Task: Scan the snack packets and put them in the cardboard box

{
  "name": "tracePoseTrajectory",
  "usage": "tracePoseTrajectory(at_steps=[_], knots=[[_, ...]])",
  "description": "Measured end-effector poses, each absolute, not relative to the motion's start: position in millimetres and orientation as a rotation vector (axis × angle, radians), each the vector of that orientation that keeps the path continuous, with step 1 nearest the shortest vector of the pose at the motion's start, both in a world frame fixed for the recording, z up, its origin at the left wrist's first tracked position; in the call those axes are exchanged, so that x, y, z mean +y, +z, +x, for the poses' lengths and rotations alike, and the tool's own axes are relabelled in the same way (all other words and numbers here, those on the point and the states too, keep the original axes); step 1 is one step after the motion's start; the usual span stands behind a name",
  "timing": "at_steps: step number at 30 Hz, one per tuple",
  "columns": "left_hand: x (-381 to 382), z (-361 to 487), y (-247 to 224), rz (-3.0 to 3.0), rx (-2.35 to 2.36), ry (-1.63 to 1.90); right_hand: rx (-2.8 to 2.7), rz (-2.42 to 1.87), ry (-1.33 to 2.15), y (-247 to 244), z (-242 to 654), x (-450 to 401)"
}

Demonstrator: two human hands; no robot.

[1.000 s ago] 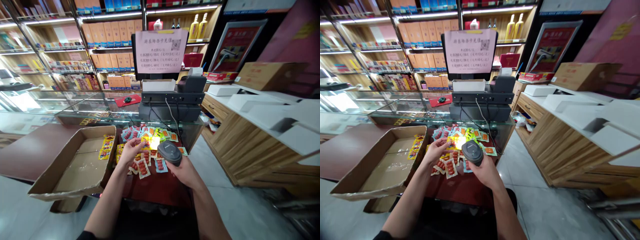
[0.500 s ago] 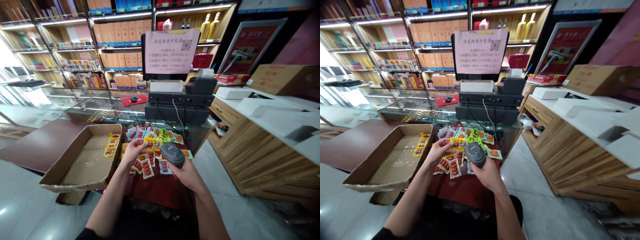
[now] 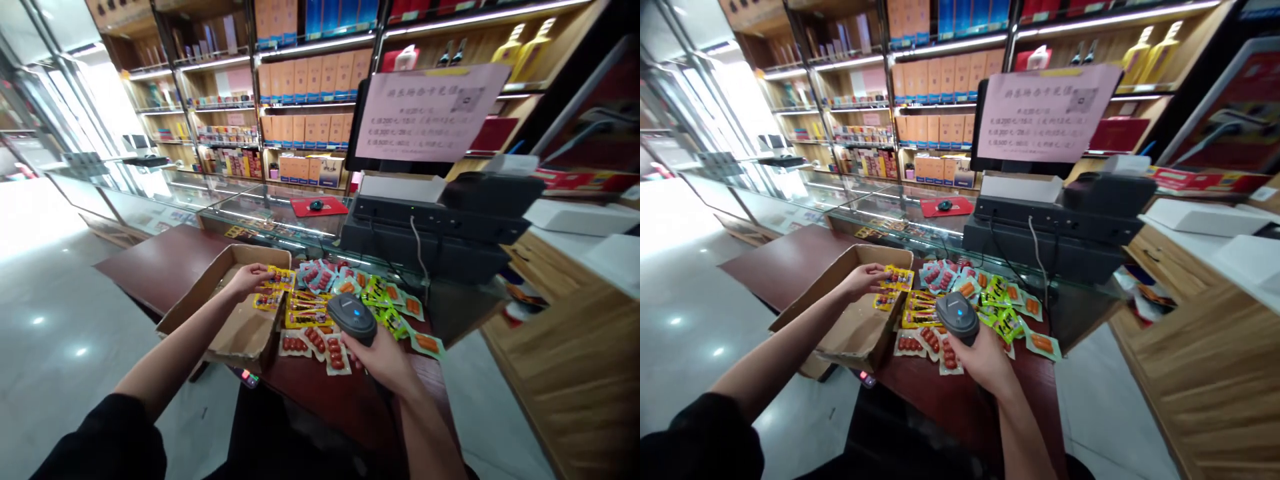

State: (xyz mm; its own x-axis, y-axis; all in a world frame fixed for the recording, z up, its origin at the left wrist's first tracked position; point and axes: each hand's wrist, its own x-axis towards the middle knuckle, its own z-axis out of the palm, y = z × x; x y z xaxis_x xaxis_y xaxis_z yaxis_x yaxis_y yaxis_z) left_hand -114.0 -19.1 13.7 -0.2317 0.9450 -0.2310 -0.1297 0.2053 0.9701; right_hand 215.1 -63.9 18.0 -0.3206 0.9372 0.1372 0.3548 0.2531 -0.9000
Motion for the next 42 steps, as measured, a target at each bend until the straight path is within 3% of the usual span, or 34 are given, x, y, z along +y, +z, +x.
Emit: tracePoseTrajectory(at_steps=[8,17,26,34,42], knots=[[-2,-161,-14,0.756,1.509,1.14,-1.853,-1.241,1.243,11,174,-56],[0,-168,-39,0.833,1.675,0.965,-1.993,-1.175,1.075,7,152,-46],[-5,-162,-8,1.711,2.153,0.754,-1.939,-1.203,0.983,19,171,-48],[-2,-13,45,2.195,1.752,0.827,-1.72,-1.272,0.955,20,240,-60],[9,147,22,2.441,1.359,0.667,-1.537,-1.607,0.823,3,339,-86]])
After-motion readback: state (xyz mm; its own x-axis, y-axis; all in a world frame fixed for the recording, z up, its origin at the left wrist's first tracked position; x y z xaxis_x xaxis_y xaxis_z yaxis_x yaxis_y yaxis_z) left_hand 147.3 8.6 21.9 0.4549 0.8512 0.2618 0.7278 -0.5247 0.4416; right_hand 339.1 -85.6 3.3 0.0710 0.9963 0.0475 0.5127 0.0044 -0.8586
